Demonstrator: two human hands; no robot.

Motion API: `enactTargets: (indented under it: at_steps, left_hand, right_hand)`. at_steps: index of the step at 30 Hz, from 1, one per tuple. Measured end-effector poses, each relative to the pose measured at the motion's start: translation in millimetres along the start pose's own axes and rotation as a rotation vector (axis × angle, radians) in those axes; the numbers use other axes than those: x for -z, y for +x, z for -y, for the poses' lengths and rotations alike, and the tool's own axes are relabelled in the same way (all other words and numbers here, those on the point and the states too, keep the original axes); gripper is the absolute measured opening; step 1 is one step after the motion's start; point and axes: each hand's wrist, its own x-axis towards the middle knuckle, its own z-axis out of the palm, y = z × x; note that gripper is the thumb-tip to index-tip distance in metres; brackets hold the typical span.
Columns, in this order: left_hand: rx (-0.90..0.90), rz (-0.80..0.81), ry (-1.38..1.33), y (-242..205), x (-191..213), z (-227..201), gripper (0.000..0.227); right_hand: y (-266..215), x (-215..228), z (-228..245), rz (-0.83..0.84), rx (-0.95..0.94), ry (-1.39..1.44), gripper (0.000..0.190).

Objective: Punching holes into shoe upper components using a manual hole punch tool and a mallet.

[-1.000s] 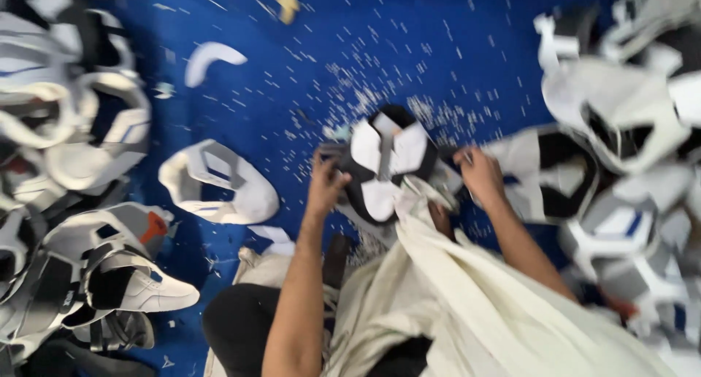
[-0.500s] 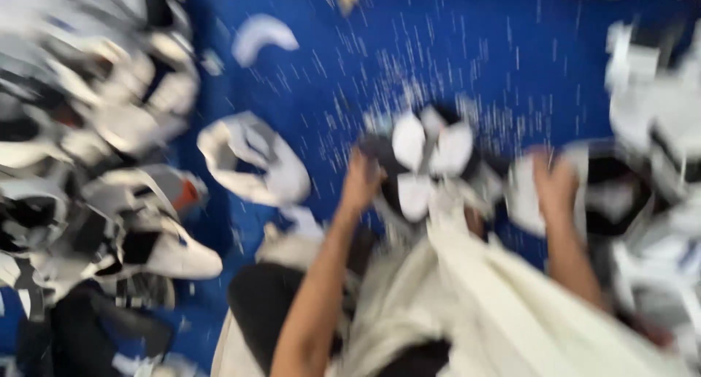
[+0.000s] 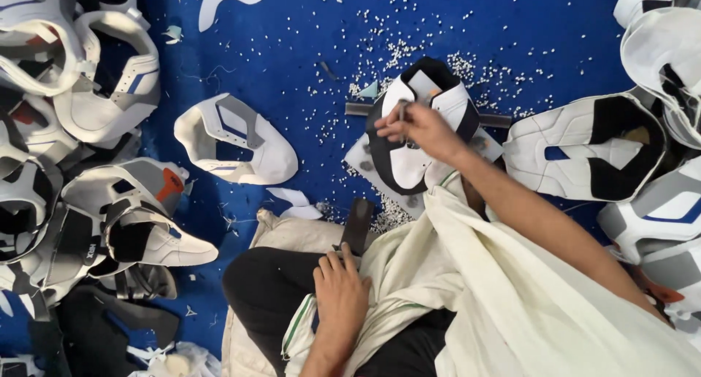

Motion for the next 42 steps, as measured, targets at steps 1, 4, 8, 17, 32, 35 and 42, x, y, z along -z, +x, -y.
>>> enactTargets:
  at_steps: [1, 4, 8, 17, 32, 35, 42]
  left_hand:
    - [0.001, -0.004, 0.0, 6, -8, 5, 0.085]
    - [0.062, 0.211, -0.058, 13, -23, 21, 0.088]
    - [0.078, 0.317, -0.227, 22, -17, 49, 0.085]
    - [0.675, 0.198, -1.668, -19, -18, 17, 0.06]
    - [0.444, -0.015, -1.174, 4, 101, -24, 0.065]
    - [0.195, -0.445, -1.079, -1, 74, -36, 0.063]
    - [0.176, -0.276, -0.848, 66, -43, -5, 0.041]
  right_hand:
    - [3, 4, -10, 0.002, 0.003, -0.003, 0.007]
    - [4, 7, -35, 0.065, -0.024, -0.156, 0.008]
    - [18, 15, -41, 0.019, -0.068, 0.0, 0.006]
    - [9, 0, -40, -0.07, 0.047, -0.169, 0.007]
    - [-21, -19, -41, -0.146, 0.259, -0.568, 0.022]
    - [-23, -23, -27, -0.119, 0.391, -0.593, 0.026]
    - [-29, -19, -38, -0.078, 0.487, -0.814, 0.044]
